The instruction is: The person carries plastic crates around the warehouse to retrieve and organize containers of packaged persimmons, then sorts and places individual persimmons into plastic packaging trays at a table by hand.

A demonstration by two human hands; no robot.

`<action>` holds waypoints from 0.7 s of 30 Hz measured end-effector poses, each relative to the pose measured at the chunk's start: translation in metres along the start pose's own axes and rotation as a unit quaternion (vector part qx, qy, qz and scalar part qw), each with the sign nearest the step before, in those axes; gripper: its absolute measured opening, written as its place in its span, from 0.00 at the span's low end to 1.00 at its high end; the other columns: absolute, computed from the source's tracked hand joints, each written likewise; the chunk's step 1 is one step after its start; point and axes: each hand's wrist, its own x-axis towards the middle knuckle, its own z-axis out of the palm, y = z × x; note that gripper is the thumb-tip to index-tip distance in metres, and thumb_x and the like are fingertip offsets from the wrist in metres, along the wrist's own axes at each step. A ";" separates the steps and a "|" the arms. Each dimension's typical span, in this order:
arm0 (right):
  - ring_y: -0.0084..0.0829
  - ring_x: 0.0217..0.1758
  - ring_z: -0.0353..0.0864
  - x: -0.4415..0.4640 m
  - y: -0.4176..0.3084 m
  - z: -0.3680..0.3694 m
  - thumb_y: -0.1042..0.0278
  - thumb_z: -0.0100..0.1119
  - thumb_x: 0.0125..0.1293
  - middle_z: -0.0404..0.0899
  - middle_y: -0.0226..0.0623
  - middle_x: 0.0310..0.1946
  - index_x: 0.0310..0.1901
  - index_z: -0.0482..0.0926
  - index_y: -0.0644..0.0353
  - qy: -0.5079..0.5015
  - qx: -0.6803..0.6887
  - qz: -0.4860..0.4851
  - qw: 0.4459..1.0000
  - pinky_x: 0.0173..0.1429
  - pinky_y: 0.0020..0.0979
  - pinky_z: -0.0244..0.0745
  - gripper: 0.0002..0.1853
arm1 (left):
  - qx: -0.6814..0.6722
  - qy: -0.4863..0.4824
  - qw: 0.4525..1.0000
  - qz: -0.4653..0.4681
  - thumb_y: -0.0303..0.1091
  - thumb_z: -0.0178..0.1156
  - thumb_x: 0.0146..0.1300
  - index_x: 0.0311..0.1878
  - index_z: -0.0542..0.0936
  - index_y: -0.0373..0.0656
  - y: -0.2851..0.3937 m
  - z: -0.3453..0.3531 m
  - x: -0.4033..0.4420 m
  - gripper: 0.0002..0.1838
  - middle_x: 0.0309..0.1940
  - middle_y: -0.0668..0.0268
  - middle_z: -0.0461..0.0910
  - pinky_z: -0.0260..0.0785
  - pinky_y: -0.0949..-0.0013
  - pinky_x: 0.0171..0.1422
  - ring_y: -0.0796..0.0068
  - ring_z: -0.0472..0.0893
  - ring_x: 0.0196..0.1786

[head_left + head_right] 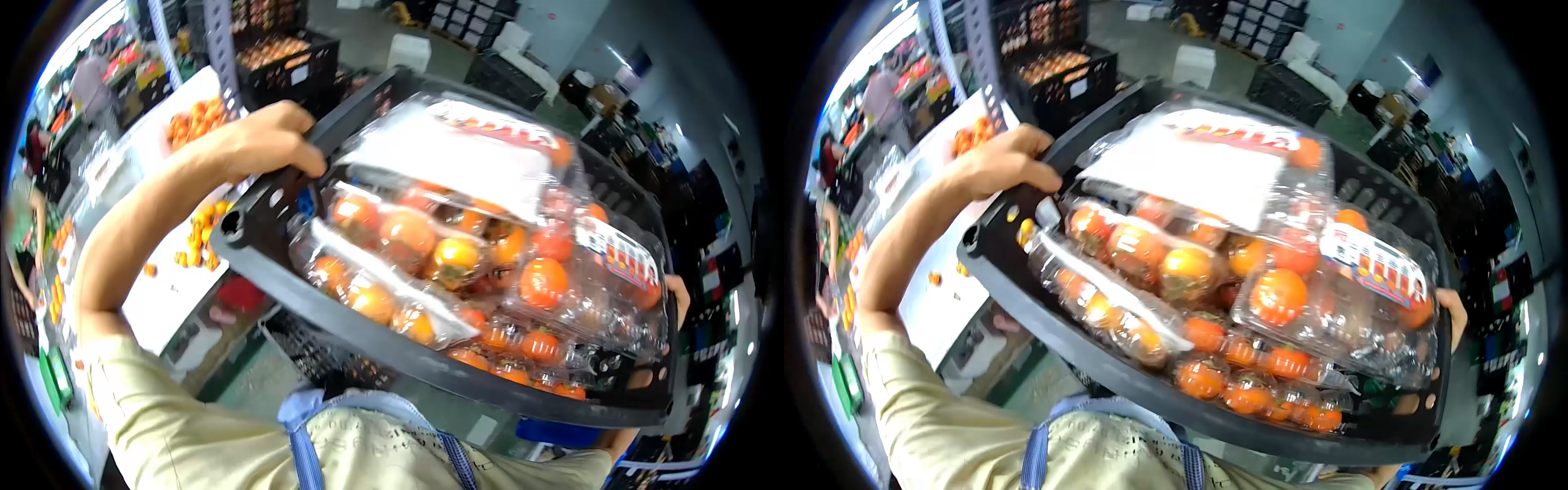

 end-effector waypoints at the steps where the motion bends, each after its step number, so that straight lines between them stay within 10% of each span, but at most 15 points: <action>1: 0.37 0.35 0.83 -0.007 0.007 0.000 0.56 0.51 0.58 0.82 0.45 0.36 0.42 0.78 0.68 0.015 -0.008 -0.008 1.000 0.41 0.35 0.81 0.21 | -0.014 0.011 1.000 0.023 0.30 0.65 0.43 0.32 0.79 0.27 -0.011 0.002 -0.007 0.15 0.22 0.60 0.78 0.70 0.71 0.28 0.74 0.78 0.24; 21: 0.37 0.37 0.82 -0.135 0.101 0.087 0.57 0.52 0.59 0.81 0.46 0.39 0.44 0.76 0.68 0.242 -0.205 -0.090 0.944 0.41 0.36 0.81 0.20 | -0.090 0.000 0.994 0.062 0.35 0.63 0.43 0.37 0.82 0.33 -0.190 -0.035 -0.102 0.18 0.29 0.57 0.81 0.71 0.67 0.41 0.66 0.81 0.34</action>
